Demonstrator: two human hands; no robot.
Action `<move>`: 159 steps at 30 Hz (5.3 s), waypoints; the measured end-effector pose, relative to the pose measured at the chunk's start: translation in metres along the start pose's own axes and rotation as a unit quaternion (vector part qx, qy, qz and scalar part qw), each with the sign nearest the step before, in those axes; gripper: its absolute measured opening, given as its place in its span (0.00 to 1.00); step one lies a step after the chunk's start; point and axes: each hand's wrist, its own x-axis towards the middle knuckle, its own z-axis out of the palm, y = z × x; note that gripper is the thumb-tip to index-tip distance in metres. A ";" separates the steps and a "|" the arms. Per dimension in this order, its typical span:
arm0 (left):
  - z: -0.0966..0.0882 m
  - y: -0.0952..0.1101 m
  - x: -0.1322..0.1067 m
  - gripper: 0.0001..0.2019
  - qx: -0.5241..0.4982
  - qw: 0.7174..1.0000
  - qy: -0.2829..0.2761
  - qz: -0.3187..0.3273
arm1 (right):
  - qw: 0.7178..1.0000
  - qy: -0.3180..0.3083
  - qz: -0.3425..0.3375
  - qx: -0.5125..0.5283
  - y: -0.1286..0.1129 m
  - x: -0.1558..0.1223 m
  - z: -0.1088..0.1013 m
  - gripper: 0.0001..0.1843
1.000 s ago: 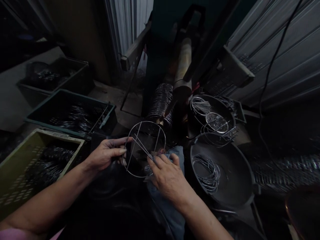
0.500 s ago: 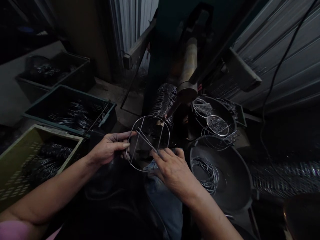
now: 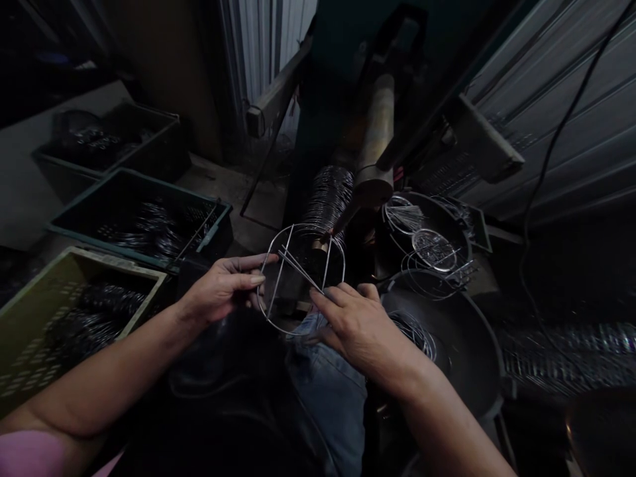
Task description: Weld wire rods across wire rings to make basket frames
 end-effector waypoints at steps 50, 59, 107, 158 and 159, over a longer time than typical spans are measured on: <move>0.000 -0.023 -0.001 0.19 0.061 0.996 0.062 0.023 | 0.596 0.323 0.423 0.601 -0.003 0.030 0.047 0.14; 0.010 -0.007 0.006 0.19 0.038 0.996 0.077 0.022 | 0.605 0.321 0.422 0.594 0.017 0.041 0.038 0.15; 0.055 0.004 0.044 0.15 0.327 0.931 -0.028 0.162 | 0.468 0.367 0.447 0.668 0.025 -0.002 0.038 0.17; -0.037 -0.027 0.046 0.31 0.501 0.842 0.115 0.161 | 0.709 0.346 0.493 0.366 0.047 -0.002 0.125 0.28; -0.039 -0.029 0.050 0.31 0.504 0.840 0.119 0.164 | 0.717 0.334 0.499 0.355 0.049 -0.007 0.130 0.27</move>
